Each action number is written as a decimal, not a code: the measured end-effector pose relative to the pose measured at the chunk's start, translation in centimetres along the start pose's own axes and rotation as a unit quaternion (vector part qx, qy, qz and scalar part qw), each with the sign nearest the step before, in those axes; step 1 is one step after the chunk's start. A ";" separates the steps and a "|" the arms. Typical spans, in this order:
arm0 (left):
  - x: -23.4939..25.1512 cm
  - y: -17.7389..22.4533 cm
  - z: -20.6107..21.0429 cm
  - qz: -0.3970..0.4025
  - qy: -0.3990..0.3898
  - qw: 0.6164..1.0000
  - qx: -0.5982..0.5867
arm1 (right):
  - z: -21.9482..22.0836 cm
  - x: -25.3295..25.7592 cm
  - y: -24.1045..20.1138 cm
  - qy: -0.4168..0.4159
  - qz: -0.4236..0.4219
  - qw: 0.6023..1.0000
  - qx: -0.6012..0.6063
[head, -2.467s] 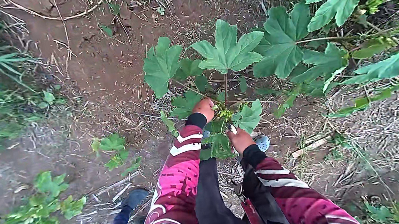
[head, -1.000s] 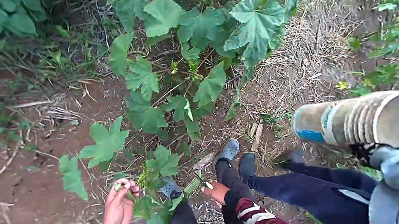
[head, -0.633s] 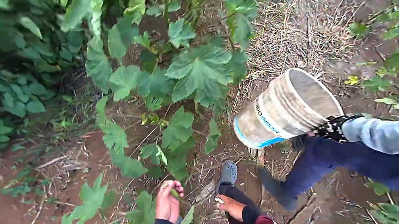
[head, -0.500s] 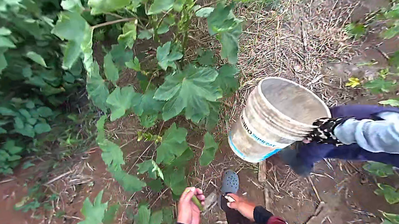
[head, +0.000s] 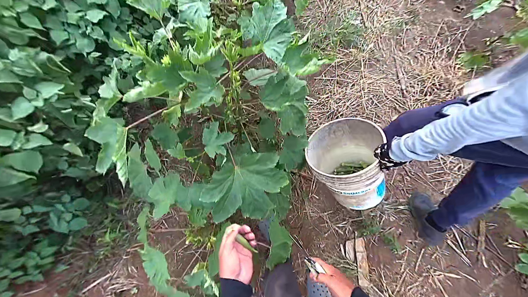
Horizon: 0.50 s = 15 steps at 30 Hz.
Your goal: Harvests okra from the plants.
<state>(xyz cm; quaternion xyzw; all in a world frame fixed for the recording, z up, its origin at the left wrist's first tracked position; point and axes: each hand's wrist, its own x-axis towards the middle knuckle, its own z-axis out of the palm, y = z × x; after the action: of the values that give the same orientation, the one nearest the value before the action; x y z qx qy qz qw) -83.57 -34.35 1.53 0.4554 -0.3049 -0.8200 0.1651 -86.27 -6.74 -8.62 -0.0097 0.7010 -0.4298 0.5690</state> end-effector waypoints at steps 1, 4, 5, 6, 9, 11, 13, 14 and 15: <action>1.6 1.7 1.4 0.018 -0.005 1.000 -0.008 | -0.7 0.9 -1.2 0.010 -0.010 1.000 0.005; 7.3 5.5 5.3 0.048 -0.033 0.998 -0.024 | -3.1 3.7 -5.6 0.050 -0.019 0.998 0.011; 9.6 6.5 6.6 0.054 -0.036 0.998 -0.025 | -4.1 4.7 -7.5 0.065 -0.015 0.998 0.012; 12.1 7.4 8.0 0.055 -0.037 0.997 -0.026 | -5.0 5.8 -9.4 0.078 -0.009 0.997 0.014; 19.6 9.9 11.9 0.044 -0.016 0.999 -0.007 | -6.2 9.2 -14.6 0.092 0.016 0.995 0.021; 24.3 11.5 14.4 0.043 0.013 0.999 0.022 | -6.2 11.7 -17.4 0.085 0.025 0.996 0.021; 28.4 12.9 17.1 0.053 0.055 0.995 0.059 | -5.6 14.0 -19.4 0.071 0.028 0.996 0.040; 29.9 13.3 18.4 0.058 0.090 0.991 0.086 | -5.3 14.8 -20.2 0.065 0.027 0.996 0.054; 30.9 13.8 19.3 0.046 0.119 0.982 0.141 | -5.0 15.4 -20.8 0.057 0.025 0.996 0.066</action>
<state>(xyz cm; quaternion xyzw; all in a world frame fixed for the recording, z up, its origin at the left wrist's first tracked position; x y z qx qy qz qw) -116.43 -55.00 -1.75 0.5536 -0.4162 -0.7004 0.1723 -105.63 -24.67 -8.08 0.0701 0.7021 -0.4609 0.5382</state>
